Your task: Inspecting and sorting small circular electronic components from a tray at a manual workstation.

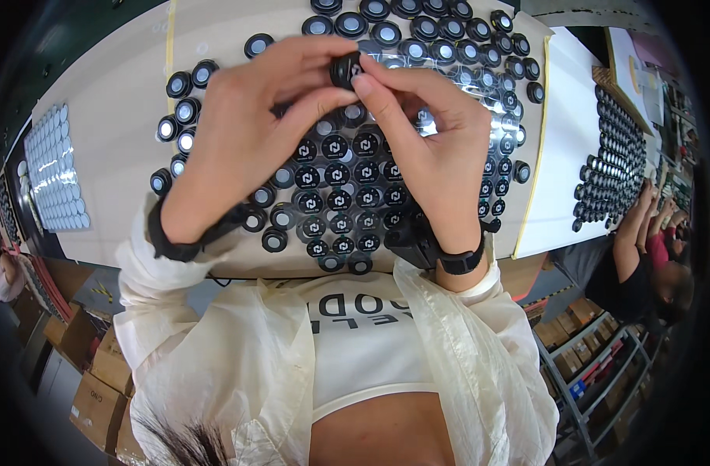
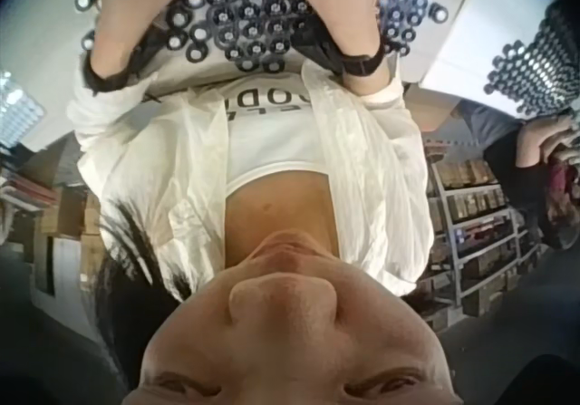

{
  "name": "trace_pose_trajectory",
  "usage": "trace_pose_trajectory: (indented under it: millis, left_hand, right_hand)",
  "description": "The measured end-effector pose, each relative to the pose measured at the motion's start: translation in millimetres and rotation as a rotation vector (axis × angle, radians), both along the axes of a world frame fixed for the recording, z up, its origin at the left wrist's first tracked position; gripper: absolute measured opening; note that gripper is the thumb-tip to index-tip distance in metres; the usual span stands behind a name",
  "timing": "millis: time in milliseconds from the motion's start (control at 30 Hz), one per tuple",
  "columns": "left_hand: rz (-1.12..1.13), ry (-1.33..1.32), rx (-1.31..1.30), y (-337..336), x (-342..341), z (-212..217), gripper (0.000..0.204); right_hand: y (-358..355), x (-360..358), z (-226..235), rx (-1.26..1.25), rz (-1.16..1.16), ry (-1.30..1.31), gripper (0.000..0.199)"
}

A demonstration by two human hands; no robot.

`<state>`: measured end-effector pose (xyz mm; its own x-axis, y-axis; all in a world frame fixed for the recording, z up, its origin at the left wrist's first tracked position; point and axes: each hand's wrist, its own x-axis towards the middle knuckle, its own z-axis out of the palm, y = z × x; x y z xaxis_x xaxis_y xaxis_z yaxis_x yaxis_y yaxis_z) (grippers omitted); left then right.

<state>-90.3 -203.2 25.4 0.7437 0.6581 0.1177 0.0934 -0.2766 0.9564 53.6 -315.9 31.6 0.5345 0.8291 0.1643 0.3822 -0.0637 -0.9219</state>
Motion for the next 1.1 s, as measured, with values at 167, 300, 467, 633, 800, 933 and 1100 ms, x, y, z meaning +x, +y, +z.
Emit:
trace_pose_trajectory:
  millis: [167,300,467,633,800,933,1100]
  left_hand:
    - [-0.115,0.301,0.110,63,25,38,0.031]
    - [-0.096,0.515,0.600,136,63,31,0.032]
    - [-0.078,0.615,1.089,187,54,1,0.033]
    - [-0.145,0.774,0.686,94,77,42,0.041]
    - [-0.138,0.618,0.748,98,65,0,0.045]
    - [-0.199,0.568,0.717,101,59,7,0.036]
    - [-0.335,0.373,0.504,52,24,37,0.031]
  right_hand:
    - [3,-1,-9,0.013,0.163,0.063,0.044]
    - [-4,7,-3,-0.029,0.081,0.072,0.036]
    - [-13,17,19,-0.067,0.111,0.003,0.031]
    - [-29,35,19,-0.279,0.107,-0.212,0.024]
    - [-19,10,15,-0.361,0.381,-0.313,0.019]
    - [-17,8,10,-0.416,0.364,-0.359,0.023]
    - [-13,11,12,-0.498,0.356,-0.294,0.021]
